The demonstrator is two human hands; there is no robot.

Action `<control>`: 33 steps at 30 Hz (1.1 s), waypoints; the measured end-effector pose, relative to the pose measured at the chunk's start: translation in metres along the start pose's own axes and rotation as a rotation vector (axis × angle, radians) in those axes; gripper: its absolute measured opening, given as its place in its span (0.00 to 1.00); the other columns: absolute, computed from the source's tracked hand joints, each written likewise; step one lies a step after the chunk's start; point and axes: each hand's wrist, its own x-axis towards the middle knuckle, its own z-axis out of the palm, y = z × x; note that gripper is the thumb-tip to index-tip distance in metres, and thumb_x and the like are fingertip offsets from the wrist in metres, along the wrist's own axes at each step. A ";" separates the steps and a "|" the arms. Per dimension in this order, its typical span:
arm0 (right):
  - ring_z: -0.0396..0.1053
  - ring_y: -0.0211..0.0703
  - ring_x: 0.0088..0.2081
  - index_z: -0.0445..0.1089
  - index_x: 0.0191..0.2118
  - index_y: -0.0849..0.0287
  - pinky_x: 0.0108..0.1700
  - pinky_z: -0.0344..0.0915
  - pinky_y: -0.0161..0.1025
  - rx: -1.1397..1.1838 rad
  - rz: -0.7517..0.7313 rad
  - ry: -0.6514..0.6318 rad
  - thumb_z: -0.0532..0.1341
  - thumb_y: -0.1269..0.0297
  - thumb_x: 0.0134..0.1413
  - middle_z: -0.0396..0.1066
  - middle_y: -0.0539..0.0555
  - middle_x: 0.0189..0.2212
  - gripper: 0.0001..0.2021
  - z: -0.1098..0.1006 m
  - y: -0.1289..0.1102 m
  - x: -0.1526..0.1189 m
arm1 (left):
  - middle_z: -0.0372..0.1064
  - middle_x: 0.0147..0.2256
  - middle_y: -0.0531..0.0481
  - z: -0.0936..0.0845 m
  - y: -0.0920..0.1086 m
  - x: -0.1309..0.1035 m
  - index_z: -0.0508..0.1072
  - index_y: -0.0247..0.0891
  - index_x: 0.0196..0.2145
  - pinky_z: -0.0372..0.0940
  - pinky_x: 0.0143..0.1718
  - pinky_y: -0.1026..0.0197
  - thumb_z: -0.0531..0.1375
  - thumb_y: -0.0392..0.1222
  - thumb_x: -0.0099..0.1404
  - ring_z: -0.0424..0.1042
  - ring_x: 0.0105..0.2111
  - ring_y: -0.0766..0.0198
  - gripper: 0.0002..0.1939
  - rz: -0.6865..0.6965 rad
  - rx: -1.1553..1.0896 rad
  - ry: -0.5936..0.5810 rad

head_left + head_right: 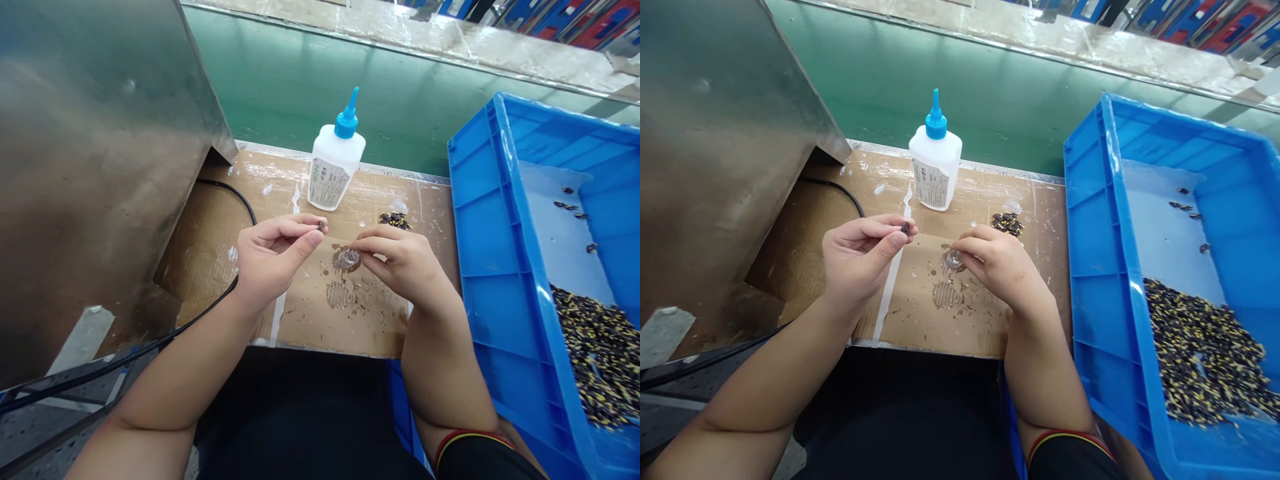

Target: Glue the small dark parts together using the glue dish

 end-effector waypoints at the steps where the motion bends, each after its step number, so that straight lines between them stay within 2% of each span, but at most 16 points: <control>1: 0.80 0.44 0.40 0.82 0.45 0.54 0.42 0.78 0.40 -0.003 0.004 0.002 0.63 0.70 0.72 0.82 0.54 0.43 0.08 0.000 0.000 0.000 | 0.84 0.41 0.48 0.000 0.000 0.000 0.87 0.45 0.35 0.81 0.49 0.53 0.77 0.41 0.62 0.84 0.42 0.58 0.05 -0.006 0.008 0.002; 6: 0.81 0.46 0.40 0.82 0.44 0.55 0.40 0.78 0.42 -0.062 0.032 0.021 0.63 0.70 0.72 0.82 0.55 0.43 0.08 0.001 0.004 0.000 | 0.84 0.41 0.48 -0.001 0.000 0.000 0.87 0.45 0.35 0.81 0.49 0.55 0.77 0.39 0.63 0.84 0.43 0.59 0.04 -0.004 -0.017 -0.009; 8: 0.81 0.48 0.41 0.81 0.45 0.55 0.41 0.78 0.44 -0.077 0.062 0.102 0.63 0.70 0.72 0.82 0.55 0.43 0.08 0.000 0.003 0.001 | 0.84 0.41 0.49 -0.001 0.000 0.001 0.86 0.45 0.34 0.81 0.49 0.56 0.77 0.40 0.62 0.84 0.42 0.60 0.05 -0.030 -0.038 0.006; 11: 0.81 0.47 0.41 0.81 0.45 0.53 0.42 0.79 0.45 -0.005 0.115 0.255 0.63 0.68 0.72 0.83 0.54 0.41 0.07 -0.001 -0.005 0.004 | 0.84 0.39 0.49 -0.001 0.001 0.004 0.84 0.42 0.31 0.81 0.46 0.59 0.79 0.44 0.60 0.84 0.39 0.62 0.09 -0.157 -0.121 0.039; 14: 0.81 0.46 0.39 0.80 0.44 0.53 0.43 0.80 0.45 0.174 0.191 0.370 0.65 0.66 0.71 0.83 0.53 0.40 0.05 0.003 -0.020 0.006 | 0.84 0.38 0.49 0.000 0.003 0.006 0.83 0.41 0.29 0.80 0.41 0.65 0.81 0.46 0.56 0.84 0.36 0.65 0.13 -0.317 -0.250 0.017; 16: 0.81 0.44 0.36 0.80 0.45 0.53 0.39 0.82 0.43 0.375 0.263 0.424 0.67 0.65 0.70 0.82 0.53 0.38 0.03 0.010 -0.032 0.007 | 0.85 0.38 0.49 0.001 0.003 0.007 0.83 0.41 0.29 0.79 0.40 0.70 0.82 0.46 0.55 0.84 0.36 0.67 0.13 -0.388 -0.325 -0.020; 19: 0.81 0.41 0.31 0.78 0.45 0.54 0.32 0.81 0.37 0.686 0.332 0.471 0.67 0.65 0.70 0.81 0.51 0.34 0.02 0.021 -0.046 0.009 | 0.85 0.38 0.50 0.002 0.004 0.006 0.83 0.41 0.28 0.78 0.39 0.73 0.82 0.45 0.55 0.84 0.36 0.69 0.13 -0.436 -0.387 -0.054; 22: 0.82 0.41 0.32 0.78 0.46 0.54 0.33 0.82 0.37 0.820 0.311 0.464 0.66 0.63 0.72 0.81 0.51 0.35 0.04 0.027 -0.052 0.010 | 0.85 0.37 0.50 0.002 0.003 0.004 0.83 0.41 0.28 0.78 0.39 0.72 0.82 0.45 0.55 0.84 0.36 0.68 0.13 -0.443 -0.378 -0.051; 25: 0.81 0.41 0.33 0.80 0.49 0.53 0.36 0.83 0.39 0.838 0.285 0.422 0.67 0.62 0.72 0.82 0.51 0.38 0.06 0.029 -0.053 0.010 | 0.85 0.38 0.49 0.001 0.002 0.002 0.83 0.41 0.29 0.79 0.39 0.71 0.82 0.46 0.55 0.85 0.36 0.67 0.13 -0.425 -0.350 -0.058; 28: 0.83 0.45 0.37 0.82 0.51 0.52 0.39 0.85 0.43 0.795 0.292 0.417 0.71 0.61 0.68 0.83 0.53 0.42 0.09 0.029 -0.053 0.009 | 0.85 0.38 0.49 0.001 0.002 0.002 0.83 0.42 0.29 0.80 0.39 0.70 0.81 0.46 0.56 0.84 0.35 0.67 0.13 -0.397 -0.323 -0.072; 30: 0.83 0.47 0.39 0.83 0.52 0.51 0.42 0.86 0.46 0.670 0.267 0.435 0.72 0.63 0.67 0.83 0.54 0.43 0.09 0.029 -0.053 0.009 | 0.85 0.38 0.50 0.002 0.002 0.002 0.83 0.42 0.29 0.80 0.39 0.69 0.81 0.46 0.56 0.84 0.33 0.68 0.13 -0.384 -0.312 -0.065; 33: 0.83 0.47 0.40 0.83 0.51 0.48 0.45 0.86 0.46 0.440 0.117 0.512 0.69 0.68 0.70 0.84 0.52 0.43 0.10 0.031 -0.054 0.010 | 0.84 0.38 0.50 0.004 0.002 0.002 0.83 0.42 0.29 0.80 0.40 0.68 0.81 0.45 0.56 0.83 0.32 0.69 0.12 -0.374 -0.308 -0.058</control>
